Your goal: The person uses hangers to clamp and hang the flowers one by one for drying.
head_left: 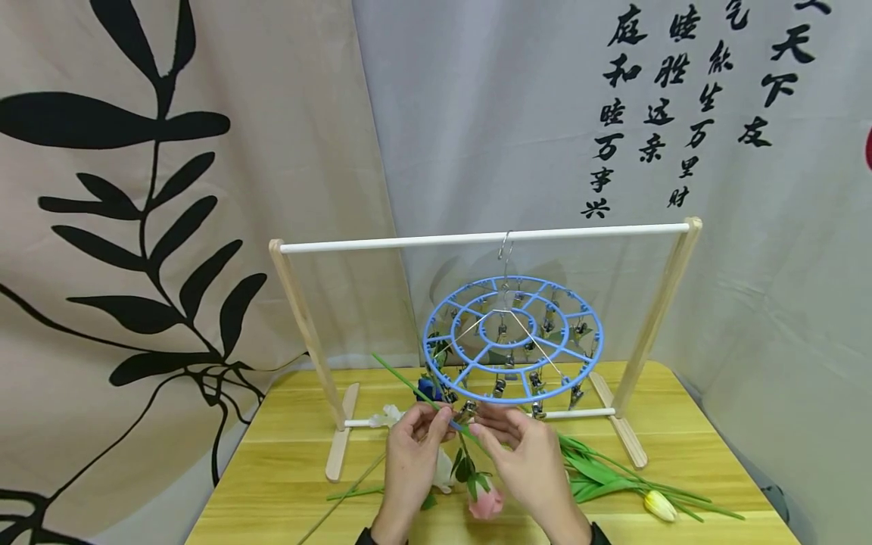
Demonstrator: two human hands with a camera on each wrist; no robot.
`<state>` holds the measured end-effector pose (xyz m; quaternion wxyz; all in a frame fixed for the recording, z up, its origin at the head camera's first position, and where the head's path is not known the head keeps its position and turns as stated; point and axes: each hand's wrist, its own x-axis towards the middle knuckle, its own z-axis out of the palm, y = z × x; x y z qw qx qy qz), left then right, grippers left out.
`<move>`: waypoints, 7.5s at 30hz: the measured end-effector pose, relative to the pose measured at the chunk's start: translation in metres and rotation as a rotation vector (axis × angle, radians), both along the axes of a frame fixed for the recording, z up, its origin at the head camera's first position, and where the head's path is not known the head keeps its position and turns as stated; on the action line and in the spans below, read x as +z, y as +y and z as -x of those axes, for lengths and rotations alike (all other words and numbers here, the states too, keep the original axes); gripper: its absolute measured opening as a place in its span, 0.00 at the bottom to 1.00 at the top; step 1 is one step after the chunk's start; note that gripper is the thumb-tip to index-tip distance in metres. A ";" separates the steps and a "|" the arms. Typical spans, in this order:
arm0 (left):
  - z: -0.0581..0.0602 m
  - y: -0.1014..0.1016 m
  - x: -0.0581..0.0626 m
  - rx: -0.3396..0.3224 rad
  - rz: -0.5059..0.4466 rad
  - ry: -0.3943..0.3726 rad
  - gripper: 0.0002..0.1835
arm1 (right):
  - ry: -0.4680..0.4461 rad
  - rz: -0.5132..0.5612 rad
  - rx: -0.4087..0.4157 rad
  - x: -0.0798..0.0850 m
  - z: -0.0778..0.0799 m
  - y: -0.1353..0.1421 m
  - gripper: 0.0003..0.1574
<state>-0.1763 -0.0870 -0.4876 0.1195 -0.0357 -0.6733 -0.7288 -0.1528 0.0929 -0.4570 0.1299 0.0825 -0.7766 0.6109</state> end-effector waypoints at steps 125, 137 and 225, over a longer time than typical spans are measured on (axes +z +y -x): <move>0.023 -0.177 -0.068 0.108 0.946 -0.183 0.04 | 0.305 -0.425 0.506 -0.130 0.019 -0.011 0.11; 0.001 -0.175 -0.037 0.105 0.922 -0.057 0.09 | 0.445 -0.406 0.405 -0.121 0.010 -0.011 0.15; 0.027 -0.036 -0.023 -0.195 0.082 0.085 0.08 | 0.424 -0.479 -0.273 -0.007 0.022 -0.013 0.18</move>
